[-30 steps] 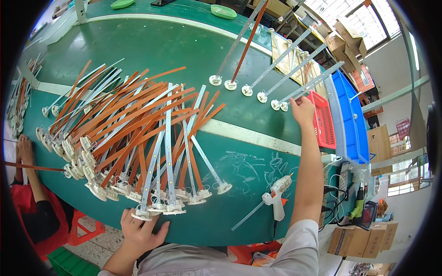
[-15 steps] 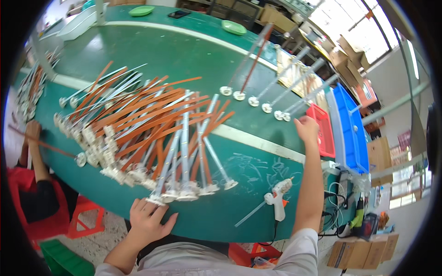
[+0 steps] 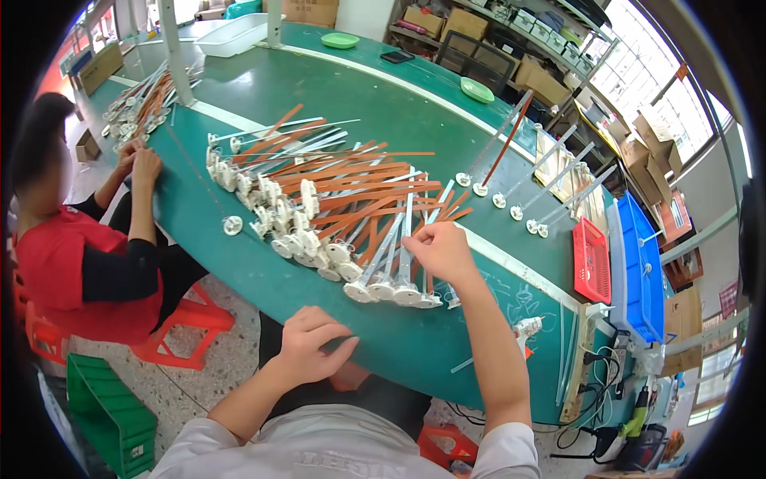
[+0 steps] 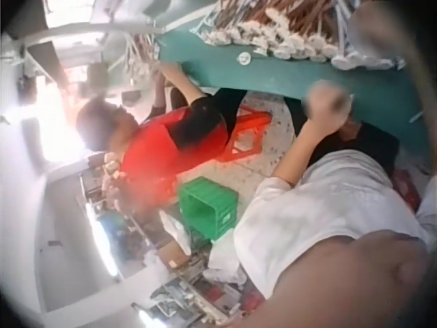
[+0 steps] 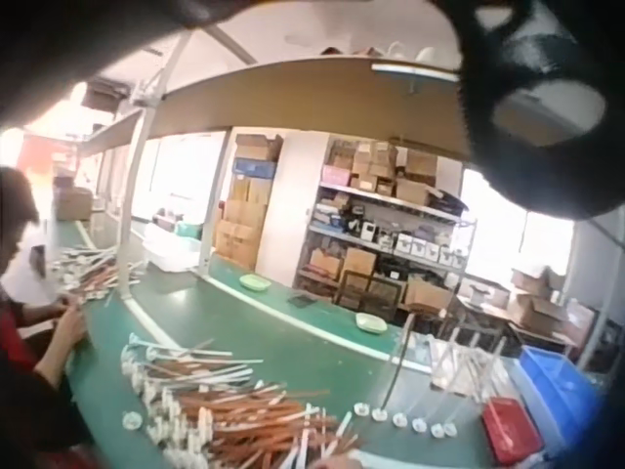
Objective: Assembling LED strips onto circular plastic bases using a hot glue gun.
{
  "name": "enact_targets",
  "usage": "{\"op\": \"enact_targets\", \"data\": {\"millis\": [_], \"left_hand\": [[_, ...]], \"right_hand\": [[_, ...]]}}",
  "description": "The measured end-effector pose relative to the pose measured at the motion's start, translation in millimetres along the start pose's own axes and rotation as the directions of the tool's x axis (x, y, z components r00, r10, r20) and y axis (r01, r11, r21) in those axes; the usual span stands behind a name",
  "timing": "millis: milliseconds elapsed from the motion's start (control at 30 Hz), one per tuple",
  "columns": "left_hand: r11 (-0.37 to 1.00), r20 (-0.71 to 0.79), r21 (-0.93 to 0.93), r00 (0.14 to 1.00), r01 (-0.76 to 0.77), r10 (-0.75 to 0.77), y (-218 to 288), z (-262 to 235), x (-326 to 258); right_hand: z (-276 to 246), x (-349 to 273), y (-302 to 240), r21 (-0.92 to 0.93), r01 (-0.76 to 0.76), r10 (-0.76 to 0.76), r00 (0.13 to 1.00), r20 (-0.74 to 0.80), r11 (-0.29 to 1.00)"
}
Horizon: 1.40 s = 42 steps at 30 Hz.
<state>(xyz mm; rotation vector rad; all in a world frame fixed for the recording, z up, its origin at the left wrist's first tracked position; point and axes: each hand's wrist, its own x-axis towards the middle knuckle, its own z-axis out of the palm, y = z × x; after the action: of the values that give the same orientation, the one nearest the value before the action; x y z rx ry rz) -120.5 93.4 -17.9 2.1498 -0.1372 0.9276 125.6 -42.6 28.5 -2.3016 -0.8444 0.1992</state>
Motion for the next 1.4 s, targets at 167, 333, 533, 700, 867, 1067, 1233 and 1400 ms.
{"op": "enact_targets", "data": {"millis": [167, 333, 533, 700, 867, 1067, 1233, 1400], "left_hand": [[0.994, 0.015, -0.086, 0.997, 0.074, -0.073, 25.9, -0.7, 4.0], [0.851, 0.208, -0.334, 0.912, 0.405, -0.353, 48.0, 12.6, -11.1], [0.457, 0.593, -0.515, 0.687, 0.725, -0.421, 62.5, 54.9, -13.0], [0.018, 0.755, -0.579, 0.544, 0.815, -0.367, 81.2, 72.0, -12.9], [-0.037, 0.825, -0.510, 0.476, 0.860, -0.304, 76.5, 78.2, -41.2], [-0.195, 0.883, -0.452, 0.405, 0.870, -0.238, 78.4, 65.5, -44.9], [-0.212, 0.873, -0.475, 0.426, 0.854, -0.237, 76.9, 64.6, -40.1], [-0.222, 0.888, -0.427, 0.360, 0.876, -0.287, 71.4, 72.5, -42.9]], "right_hand": [[-4.2, -1.7, -1.1, 0.126, -0.198, 0.187, 0.978, 0.093, 0.972], [-31.2, -60.1, -0.4, 0.351, -0.374, 0.340, 0.927, 0.156, 0.858], [-27.6, -131.5, 8.6, 0.662, -0.425, 0.345, 0.903, 0.258, 0.618], [-19.0, -164.9, 11.3, 0.753, -0.358, 0.378, 0.912, 0.157, 0.552], [-14.1, -194.1, -1.4, 0.797, -0.315, 0.444, 0.894, 0.066, 0.515], [-12.9, -204.1, -13.8, 0.791, -0.182, 0.389, 0.918, -0.075, 0.584], [-8.7, -192.0, -4.3, 0.779, -0.205, 0.397, 0.916, -0.061, 0.592], [4.9, -184.7, 4.6, 0.601, -0.383, 0.497, 0.867, -0.027, 0.701]]}}
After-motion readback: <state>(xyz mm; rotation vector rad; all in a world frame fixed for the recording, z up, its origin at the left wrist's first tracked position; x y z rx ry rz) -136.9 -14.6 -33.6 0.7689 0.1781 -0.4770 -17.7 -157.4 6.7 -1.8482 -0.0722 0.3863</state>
